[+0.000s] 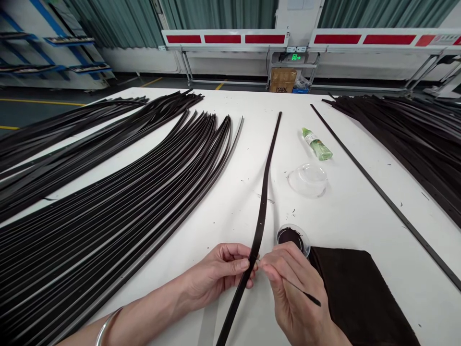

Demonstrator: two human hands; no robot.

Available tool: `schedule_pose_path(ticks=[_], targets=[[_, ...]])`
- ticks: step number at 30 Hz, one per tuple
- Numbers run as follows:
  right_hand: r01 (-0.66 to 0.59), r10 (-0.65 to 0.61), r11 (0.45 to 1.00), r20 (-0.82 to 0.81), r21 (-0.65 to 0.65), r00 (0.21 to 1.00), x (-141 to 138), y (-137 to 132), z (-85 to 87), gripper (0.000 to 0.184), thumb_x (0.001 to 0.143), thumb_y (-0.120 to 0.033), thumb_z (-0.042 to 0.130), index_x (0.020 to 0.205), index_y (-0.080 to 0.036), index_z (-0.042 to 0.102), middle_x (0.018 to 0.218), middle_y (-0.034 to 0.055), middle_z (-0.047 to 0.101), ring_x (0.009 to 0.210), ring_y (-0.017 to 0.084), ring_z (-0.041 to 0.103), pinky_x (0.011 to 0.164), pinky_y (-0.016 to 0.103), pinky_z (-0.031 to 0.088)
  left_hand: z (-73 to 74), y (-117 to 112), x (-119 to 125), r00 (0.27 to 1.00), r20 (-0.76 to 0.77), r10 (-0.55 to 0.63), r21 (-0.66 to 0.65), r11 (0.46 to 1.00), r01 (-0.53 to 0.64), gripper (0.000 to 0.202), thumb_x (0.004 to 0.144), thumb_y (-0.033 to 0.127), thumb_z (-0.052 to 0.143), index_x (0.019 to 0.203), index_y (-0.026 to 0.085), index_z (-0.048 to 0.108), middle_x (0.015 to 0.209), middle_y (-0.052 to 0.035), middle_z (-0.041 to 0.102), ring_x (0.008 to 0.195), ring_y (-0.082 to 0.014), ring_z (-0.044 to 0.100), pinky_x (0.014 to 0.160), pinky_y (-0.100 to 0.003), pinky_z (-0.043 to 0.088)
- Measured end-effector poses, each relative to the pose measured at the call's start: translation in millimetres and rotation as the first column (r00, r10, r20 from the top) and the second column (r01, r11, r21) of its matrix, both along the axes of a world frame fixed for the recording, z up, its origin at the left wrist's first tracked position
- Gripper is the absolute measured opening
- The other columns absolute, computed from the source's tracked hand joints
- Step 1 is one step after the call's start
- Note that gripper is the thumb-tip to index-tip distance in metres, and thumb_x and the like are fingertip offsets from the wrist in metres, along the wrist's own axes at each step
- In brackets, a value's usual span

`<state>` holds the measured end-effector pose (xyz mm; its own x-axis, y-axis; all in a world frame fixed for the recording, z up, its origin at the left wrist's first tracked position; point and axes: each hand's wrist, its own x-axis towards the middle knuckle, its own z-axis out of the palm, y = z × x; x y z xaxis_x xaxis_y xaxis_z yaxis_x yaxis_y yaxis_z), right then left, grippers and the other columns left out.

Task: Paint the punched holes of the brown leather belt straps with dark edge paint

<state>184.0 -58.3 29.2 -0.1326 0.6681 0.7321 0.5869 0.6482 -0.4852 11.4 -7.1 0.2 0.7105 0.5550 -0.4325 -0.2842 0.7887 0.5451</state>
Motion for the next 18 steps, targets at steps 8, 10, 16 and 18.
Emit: schedule_pose_path(ticks=[8, 10, 16, 18], targets=[[0.114, -0.131, 0.983, -0.111, -0.147, 0.985, 9, -13, -6.7, 0.028, 0.095, -0.006, 0.039, 0.104, -0.017, 0.064, 0.086, 0.004, 0.07, 0.077, 0.013, 0.067, 0.07, 0.027, 0.055, 2.3, 0, 0, 1.0, 0.011, 0.02, 0.0, 1.0, -0.02, 0.021, 0.074, 0.02, 0.081, 0.089, 0.011, 0.07, 0.082, -0.0092, 0.071, 0.07, -0.014, 0.067, 0.07, -0.027, 0.054], [0.216, -0.259, 0.948, -0.173, -0.232, 0.95, 10, -15, -9.6, 0.027, 0.097, -0.011, 0.04, 0.103, -0.019, 0.065, 0.095, 0.0042, 0.071, 0.083, 0.013, 0.069, 0.079, 0.026, 0.056, 3.9, 0, 0, 1.0, 0.024, 0.004, 0.009, 1.0, -0.004, 0.021, 0.074, 0.02, 0.08, 0.09, 0.011, 0.071, 0.082, -0.0086, 0.071, 0.07, -0.0136, 0.066, 0.071, -0.028, 0.054], [0.148, -0.396, 0.78, -0.297, -0.608, 0.869, 1, -1, -9.7, 0.016, 0.085, -0.033, 0.07, 0.085, -0.02, 0.06, 0.093, 0.0032, 0.068, 0.085, 0.016, 0.067, 0.07, 0.023, 0.057, 5.2, 0, 0, 0.997, 0.058, -0.054, 0.044, 0.998, 0.052, 0.025, 0.077, 0.023, 0.078, 0.098, 0.011, 0.072, 0.085, -0.0071, 0.069, 0.071, -0.0124, 0.066, 0.072, -0.028, 0.054], [0.074, -0.42, 0.749, -0.386, -0.658, 0.821, 1, 6, -6.2, 0.024, 0.079, -0.036, 0.076, 0.081, -0.019, 0.059, 0.086, 0.0033, 0.067, 0.077, 0.016, 0.066, 0.062, 0.022, 0.056, 4.6, -1, 1, 0.995, 0.074, -0.075, 0.046, 0.996, 0.071, 0.025, 0.077, 0.024, 0.078, 0.098, 0.011, 0.072, 0.085, -0.0072, 0.069, 0.072, -0.0127, 0.066, 0.073, -0.028, 0.054]])
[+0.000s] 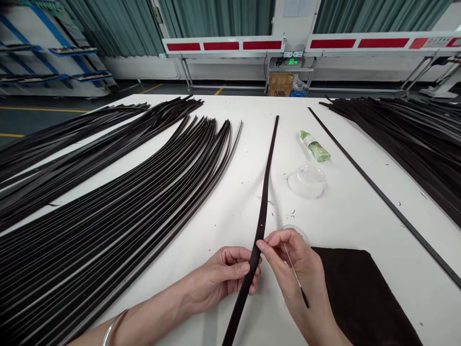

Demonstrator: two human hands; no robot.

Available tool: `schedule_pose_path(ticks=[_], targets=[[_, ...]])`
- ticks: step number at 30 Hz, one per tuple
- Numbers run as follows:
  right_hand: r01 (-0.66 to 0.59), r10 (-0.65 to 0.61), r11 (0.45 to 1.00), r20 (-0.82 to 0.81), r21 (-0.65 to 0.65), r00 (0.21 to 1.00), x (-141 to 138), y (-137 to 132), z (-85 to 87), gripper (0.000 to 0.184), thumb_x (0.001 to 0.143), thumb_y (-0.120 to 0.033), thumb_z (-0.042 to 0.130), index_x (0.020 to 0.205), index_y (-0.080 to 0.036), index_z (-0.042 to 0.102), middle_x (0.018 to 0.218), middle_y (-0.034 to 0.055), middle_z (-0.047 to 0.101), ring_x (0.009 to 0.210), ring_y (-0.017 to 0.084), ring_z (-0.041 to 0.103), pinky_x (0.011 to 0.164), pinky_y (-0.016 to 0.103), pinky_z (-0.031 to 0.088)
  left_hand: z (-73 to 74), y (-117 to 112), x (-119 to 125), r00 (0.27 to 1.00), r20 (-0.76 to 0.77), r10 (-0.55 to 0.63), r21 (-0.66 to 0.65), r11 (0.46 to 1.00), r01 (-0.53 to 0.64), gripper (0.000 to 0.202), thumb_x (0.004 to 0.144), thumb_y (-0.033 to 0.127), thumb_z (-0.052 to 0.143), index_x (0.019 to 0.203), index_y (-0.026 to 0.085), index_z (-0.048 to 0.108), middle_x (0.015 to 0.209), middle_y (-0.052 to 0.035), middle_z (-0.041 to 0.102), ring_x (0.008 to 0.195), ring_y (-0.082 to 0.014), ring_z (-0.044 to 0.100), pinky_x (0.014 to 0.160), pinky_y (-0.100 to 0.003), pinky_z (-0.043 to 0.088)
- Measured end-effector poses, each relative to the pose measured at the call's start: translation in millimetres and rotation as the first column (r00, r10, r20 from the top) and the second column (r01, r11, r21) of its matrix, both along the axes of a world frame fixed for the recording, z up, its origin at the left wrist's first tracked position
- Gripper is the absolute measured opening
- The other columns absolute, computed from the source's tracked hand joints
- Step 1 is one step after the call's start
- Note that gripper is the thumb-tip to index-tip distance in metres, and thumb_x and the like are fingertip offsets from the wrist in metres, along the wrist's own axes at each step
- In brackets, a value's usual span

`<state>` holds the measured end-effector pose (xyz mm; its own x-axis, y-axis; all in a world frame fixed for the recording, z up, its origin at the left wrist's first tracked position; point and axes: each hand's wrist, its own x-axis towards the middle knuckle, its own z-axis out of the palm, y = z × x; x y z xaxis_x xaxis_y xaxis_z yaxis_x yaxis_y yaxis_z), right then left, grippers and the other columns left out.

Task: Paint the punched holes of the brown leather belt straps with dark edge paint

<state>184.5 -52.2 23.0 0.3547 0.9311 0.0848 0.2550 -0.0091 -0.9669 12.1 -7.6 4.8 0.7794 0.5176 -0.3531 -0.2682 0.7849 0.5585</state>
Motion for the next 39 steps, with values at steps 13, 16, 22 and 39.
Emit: schedule_pose_path(ticks=[13, 16, 22, 39], targets=[[0.073, -0.079, 0.996, 0.131, 0.055, 0.988, 41, 7, 13.4, 0.037, 0.092, -0.046, 0.058, 0.12, -0.023, 0.065, 0.105, 0.0058, 0.072, 0.087, 0.02, 0.072, 0.081, 0.035, 0.059, 2.6, 0, -1, 0.993, -0.114, 0.026, -0.035, 0.999, -0.03, 0.027, 0.07, 0.025, 0.084, 0.091, 0.012, 0.073, 0.083, -0.0069, 0.071, 0.072, -0.0143, 0.067, 0.078, -0.03, 0.054], [0.121, -0.121, 0.992, 0.283, 0.016, 0.951, 54, -5, 9.3, 0.036, 0.094, -0.049, 0.053, 0.112, -0.023, 0.07, 0.083, 0.0023, 0.072, 0.066, 0.014, 0.066, 0.064, 0.027, 0.056, 2.6, 1, -1, 0.989, -0.141, 0.04, -0.043, 0.998, -0.047, 0.026, 0.07, 0.024, 0.084, 0.091, 0.012, 0.072, 0.082, -0.0071, 0.071, 0.071, -0.0141, 0.067, 0.076, -0.028, 0.054], [-0.011, -0.028, 0.998, 0.647, 0.056, 0.762, 59, -6, -0.5, 0.046, 0.103, -0.039, 0.032, 0.07, -0.021, 0.058, 0.065, -0.0001, 0.055, 0.061, 0.012, 0.053, 0.055, 0.025, 0.042, 3.2, 3, -2, 0.987, -0.159, 0.034, -0.047, 0.998, -0.042, 0.025, 0.072, 0.023, 0.083, 0.092, 0.012, 0.071, 0.085, -0.0078, 0.071, 0.074, -0.0142, 0.066, 0.074, -0.027, 0.054], [-0.194, -0.042, 0.959, 0.783, 0.205, 0.62, 54, 2, -15.4, 0.029, 0.102, -0.02, 0.038, 0.076, -0.02, 0.05, 0.064, -0.0012, 0.054, 0.064, 0.012, 0.05, 0.058, 0.026, 0.039, 5.0, 4, -1, 0.988, -0.151, 0.024, -0.018, 0.999, -0.027, 0.021, 0.074, 0.023, 0.081, 0.09, 0.012, 0.073, 0.083, -0.0074, 0.071, 0.073, -0.013, 0.066, 0.074, -0.026, 0.054]])
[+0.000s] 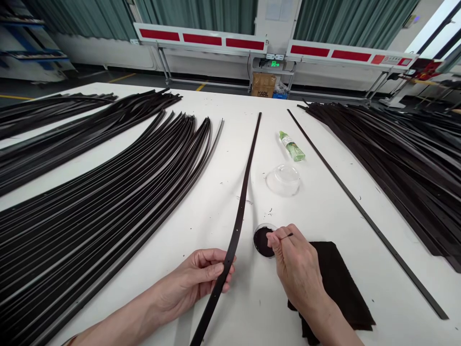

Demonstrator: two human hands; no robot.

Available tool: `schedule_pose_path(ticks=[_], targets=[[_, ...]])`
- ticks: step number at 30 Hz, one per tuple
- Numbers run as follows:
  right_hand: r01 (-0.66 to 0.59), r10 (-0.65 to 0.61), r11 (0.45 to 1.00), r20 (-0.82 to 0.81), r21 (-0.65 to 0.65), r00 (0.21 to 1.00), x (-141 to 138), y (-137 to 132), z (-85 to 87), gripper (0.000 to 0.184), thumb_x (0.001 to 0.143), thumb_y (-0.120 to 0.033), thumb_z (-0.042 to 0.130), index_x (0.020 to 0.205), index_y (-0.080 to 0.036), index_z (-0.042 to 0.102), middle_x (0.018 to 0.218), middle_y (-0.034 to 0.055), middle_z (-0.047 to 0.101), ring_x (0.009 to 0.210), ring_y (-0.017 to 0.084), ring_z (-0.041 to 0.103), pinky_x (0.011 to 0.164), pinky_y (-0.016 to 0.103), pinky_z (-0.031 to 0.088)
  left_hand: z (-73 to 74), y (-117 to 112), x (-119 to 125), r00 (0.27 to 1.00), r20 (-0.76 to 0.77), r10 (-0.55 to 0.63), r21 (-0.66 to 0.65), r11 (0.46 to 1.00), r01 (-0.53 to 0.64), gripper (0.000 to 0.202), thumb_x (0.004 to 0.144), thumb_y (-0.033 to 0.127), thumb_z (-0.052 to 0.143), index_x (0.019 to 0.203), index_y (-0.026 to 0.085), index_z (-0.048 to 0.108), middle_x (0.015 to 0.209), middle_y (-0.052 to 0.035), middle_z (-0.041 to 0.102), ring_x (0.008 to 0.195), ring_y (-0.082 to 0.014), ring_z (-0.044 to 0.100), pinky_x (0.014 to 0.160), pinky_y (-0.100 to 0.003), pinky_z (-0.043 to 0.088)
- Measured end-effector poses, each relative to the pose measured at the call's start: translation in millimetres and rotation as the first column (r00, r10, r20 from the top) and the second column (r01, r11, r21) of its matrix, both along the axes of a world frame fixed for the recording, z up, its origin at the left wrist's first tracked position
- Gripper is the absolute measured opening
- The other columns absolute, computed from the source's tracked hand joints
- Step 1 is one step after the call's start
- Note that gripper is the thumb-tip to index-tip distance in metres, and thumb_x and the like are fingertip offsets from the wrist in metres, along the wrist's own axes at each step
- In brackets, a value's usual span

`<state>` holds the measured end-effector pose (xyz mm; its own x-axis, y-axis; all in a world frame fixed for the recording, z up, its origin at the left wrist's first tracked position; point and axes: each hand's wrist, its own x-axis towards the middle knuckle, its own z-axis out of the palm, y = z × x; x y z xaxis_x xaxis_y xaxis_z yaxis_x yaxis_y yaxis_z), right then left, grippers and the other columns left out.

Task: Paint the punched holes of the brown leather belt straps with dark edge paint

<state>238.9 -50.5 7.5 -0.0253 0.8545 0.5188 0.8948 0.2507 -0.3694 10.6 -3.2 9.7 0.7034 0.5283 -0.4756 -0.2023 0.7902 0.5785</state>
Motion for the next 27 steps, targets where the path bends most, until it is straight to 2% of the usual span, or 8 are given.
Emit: schedule_pose_path(ticks=[5, 9, 12, 15, 18, 21, 23, 27], targets=[[0.015, -0.015, 1.0, -0.022, 0.004, 1.0, -1, -2, 4.0, 0.03, 0.102, -0.021, 0.038, 0.075, -0.02, 0.051, 0.063, -0.0011, 0.054, 0.063, 0.013, 0.05, 0.057, 0.026, 0.039, 0.3, 0, 0, 1.0, -0.001, -0.005, 0.002, 1.0, 0.005, 0.021, 0.075, 0.023, 0.081, 0.091, 0.012, 0.073, 0.084, -0.0077, 0.071, 0.075, -0.0132, 0.066, 0.075, -0.027, 0.054], [0.155, -0.178, 0.983, -0.287, -0.101, 0.941, -2, -10, 14.5, 0.039, 0.102, -0.033, 0.037, 0.071, -0.02, 0.056, 0.065, 0.0005, 0.056, 0.062, 0.012, 0.052, 0.057, 0.025, 0.042, -0.6, 0, -1, 1.0, 0.0, 0.0, -0.004, 1.0, 0.0, 0.022, 0.074, 0.023, 0.082, 0.091, 0.012, 0.072, 0.085, -0.0078, 0.071, 0.076, -0.0137, 0.066, 0.075, -0.027, 0.055], [0.204, -0.317, 0.946, -0.594, -0.251, 0.739, -4, -13, 19.4, 0.042, 0.1, -0.045, 0.041, 0.072, -0.02, 0.061, 0.071, 0.0028, 0.06, 0.066, 0.013, 0.056, 0.06, 0.024, 0.046, -1.5, -1, -1, 1.0, -0.002, 0.011, -0.017, 1.0, -0.011, 0.023, 0.074, 0.023, 0.082, 0.091, 0.011, 0.072, 0.084, -0.008, 0.071, 0.074, -0.0137, 0.067, 0.075, -0.027, 0.055], [0.098, -0.321, 0.945, -0.82, -0.313, 0.474, -7, -12, 19.1, 0.04, 0.095, -0.051, 0.05, 0.075, -0.018, 0.062, 0.077, 0.0043, 0.06, 0.07, 0.014, 0.055, 0.063, 0.025, 0.049, -2.2, -2, -1, 1.0, -0.003, 0.028, -0.032, 0.999, -0.028, 0.023, 0.073, 0.021, 0.082, 0.091, 0.011, 0.071, 0.083, -0.0082, 0.071, 0.074, -0.0143, 0.067, 0.075, -0.028, 0.055], [0.008, -0.297, 0.95, -0.889, -0.313, 0.348, -13, -10, 16.5, 0.039, 0.093, -0.051, 0.054, 0.076, -0.017, 0.063, 0.078, 0.0045, 0.058, 0.071, 0.014, 0.055, 0.065, 0.025, 0.05, -2.8, -3, -1, 0.999, 0.012, 0.036, -0.041, 0.999, -0.036, 0.024, 0.073, 0.021, 0.082, 0.091, 0.011, 0.07, 0.084, -0.0086, 0.07, 0.074, -0.015, 0.067, 0.076, -0.03, 0.056], [-0.011, -0.267, 0.956, -0.888, -0.292, 0.374, -17, -10, 15.5, 0.04, 0.092, -0.051, 0.054, 0.075, -0.017, 0.064, 0.078, 0.0056, 0.06, 0.071, 0.015, 0.056, 0.065, 0.026, 0.05, -3.2, -3, 0, 0.999, 0.023, 0.029, -0.043, 0.999, -0.028, 0.025, 0.073, 0.02, 0.082, 0.092, 0.01, 0.07, 0.084, -0.0091, 0.07, 0.073, -0.0149, 0.067, 0.075, -0.029, 0.056], [0.012, -0.258, 0.959, -0.855, -0.283, 0.45, -17, -10, 16.6, 0.041, 0.094, -0.051, 0.051, 0.075, -0.017, 0.064, 0.077, 0.0056, 0.062, 0.07, 0.015, 0.058, 0.064, 0.027, 0.05, -3.4, -2, 0, 0.999, 0.024, 0.027, -0.045, 0.999, -0.025, 0.025, 0.073, 0.02, 0.082, 0.092, 0.009, 0.07, 0.084, -0.0091, 0.07, 0.073, -0.0147, 0.067, 0.074, -0.029, 0.056], [0.154, -0.251, 0.964, -0.548, -0.217, 0.798, -9, -8, 18.9, 0.041, 0.099, -0.044, 0.043, 0.073, -0.02, 0.062, 0.07, 0.0023, 0.061, 0.065, 0.013, 0.057, 0.061, 0.025, 0.045, -3.9, -2, -1, 0.999, 0.012, 0.03, -0.043, 0.999, -0.03, 0.025, 0.073, 0.02, 0.082, 0.092, 0.01, 0.07, 0.083, -0.009, 0.071, 0.073, -0.0146, 0.068, 0.075, -0.029, 0.056]])
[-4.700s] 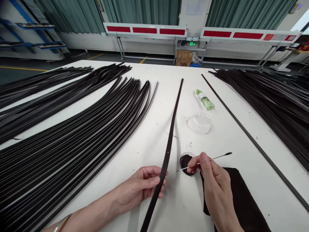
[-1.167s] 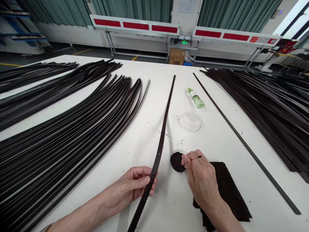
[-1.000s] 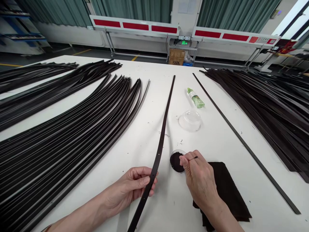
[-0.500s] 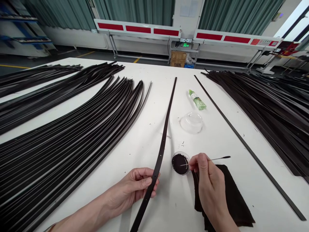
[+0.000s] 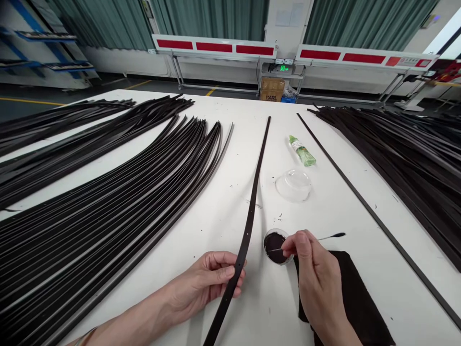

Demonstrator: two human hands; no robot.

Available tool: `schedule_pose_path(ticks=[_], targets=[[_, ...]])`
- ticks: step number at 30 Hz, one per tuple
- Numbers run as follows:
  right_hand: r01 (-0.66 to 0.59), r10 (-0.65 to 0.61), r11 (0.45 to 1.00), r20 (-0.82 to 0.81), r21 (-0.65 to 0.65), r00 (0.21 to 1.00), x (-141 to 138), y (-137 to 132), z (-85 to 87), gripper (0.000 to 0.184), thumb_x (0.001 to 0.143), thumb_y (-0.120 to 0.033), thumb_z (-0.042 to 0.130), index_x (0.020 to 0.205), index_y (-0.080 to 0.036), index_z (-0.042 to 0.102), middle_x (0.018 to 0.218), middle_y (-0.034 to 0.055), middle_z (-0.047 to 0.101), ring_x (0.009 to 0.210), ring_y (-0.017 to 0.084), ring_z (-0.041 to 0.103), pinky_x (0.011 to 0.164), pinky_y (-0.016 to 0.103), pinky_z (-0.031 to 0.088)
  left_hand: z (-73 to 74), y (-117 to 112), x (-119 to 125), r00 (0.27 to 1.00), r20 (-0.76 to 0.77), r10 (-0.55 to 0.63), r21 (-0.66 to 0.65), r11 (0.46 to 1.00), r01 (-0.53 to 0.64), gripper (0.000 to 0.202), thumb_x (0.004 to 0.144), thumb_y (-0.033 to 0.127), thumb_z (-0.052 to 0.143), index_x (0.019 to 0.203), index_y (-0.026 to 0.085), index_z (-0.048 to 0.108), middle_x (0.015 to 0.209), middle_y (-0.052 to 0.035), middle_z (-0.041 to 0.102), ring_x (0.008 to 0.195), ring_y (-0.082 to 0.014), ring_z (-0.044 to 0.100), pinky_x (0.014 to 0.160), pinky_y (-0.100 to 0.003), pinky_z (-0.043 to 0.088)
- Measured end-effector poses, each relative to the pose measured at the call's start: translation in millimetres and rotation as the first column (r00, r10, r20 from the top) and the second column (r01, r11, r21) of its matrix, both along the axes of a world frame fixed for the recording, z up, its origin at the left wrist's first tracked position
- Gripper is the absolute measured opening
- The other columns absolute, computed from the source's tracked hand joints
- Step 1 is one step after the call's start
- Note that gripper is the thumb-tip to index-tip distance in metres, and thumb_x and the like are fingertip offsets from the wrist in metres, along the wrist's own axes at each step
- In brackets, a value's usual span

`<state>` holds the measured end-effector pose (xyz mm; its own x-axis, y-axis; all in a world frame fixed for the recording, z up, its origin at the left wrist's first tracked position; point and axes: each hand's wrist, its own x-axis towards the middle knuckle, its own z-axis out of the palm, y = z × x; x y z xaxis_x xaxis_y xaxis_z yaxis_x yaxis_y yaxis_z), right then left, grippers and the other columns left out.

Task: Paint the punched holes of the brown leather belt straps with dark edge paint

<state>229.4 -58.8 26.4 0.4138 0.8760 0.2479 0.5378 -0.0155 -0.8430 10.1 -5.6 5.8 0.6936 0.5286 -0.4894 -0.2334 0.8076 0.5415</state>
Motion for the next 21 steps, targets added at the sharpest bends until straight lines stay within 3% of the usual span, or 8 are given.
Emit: schedule_pose_path(ticks=[3, 7, 11, 21], targets=[[-0.096, 0.064, 0.993, 0.349, 0.075, 0.935, 8, 5, -3.1, 0.038, 0.101, -0.034, 0.041, 0.07, -0.02, 0.057, 0.066, 0.0006, 0.058, 0.063, 0.013, 0.054, 0.061, 0.027, 0.042, -0.5, 0, 0, 1.0, -0.019, 0.01, -0.001, 1.0, -0.01, 0.025, 0.073, 0.02, 0.082, 0.092, 0.011, 0.07, 0.085, -0.009, 0.071, 0.075, -0.0149, 0.068, 0.076, -0.029, 0.056], [-0.23, 0.137, 0.966, 0.528, 0.114, 0.838, 10, 11, -11.4, 0.029, 0.101, -0.021, 0.041, 0.074, -0.02, 0.052, 0.065, -0.0001, 0.056, 0.068, 0.014, 0.052, 0.062, 0.027, 0.041, -0.8, 1, -1, 1.0, -0.013, -0.002, 0.005, 1.0, 0.002, 0.025, 0.074, 0.02, 0.081, 0.093, 0.011, 0.07, 0.084, -0.0089, 0.071, 0.075, -0.0149, 0.068, 0.076, -0.029, 0.056], [-0.263, 0.138, 0.956, 0.594, 0.129, 0.792, 8, 12, -15.0, 0.026, 0.1, -0.017, 0.042, 0.075, -0.02, 0.049, 0.064, -0.0006, 0.055, 0.068, 0.014, 0.05, 0.06, 0.026, 0.039, -1.2, 0, 0, 1.0, -0.004, -0.007, 0.013, 1.0, 0.007, 0.024, 0.075, 0.02, 0.081, 0.093, 0.01, 0.07, 0.084, -0.0086, 0.071, 0.073, -0.0143, 0.068, 0.075, -0.028, 0.055], [-0.266, 0.142, 0.955, 0.585, 0.132, 0.798, 9, 12, -20.4, 0.028, 0.1, -0.018, 0.044, 0.072, -0.019, 0.046, 0.06, -0.0014, 0.051, 0.062, 0.013, 0.046, 0.059, 0.026, 0.039, 0.9, 1, -1, 1.0, -0.012, -0.009, 0.01, 1.0, 0.009, 0.023, 0.074, 0.021, 0.082, 0.091, 0.012, 0.07, 0.085, -0.0083, 0.072, 0.075, -0.0147, 0.069, 0.076, -0.028, 0.056]])
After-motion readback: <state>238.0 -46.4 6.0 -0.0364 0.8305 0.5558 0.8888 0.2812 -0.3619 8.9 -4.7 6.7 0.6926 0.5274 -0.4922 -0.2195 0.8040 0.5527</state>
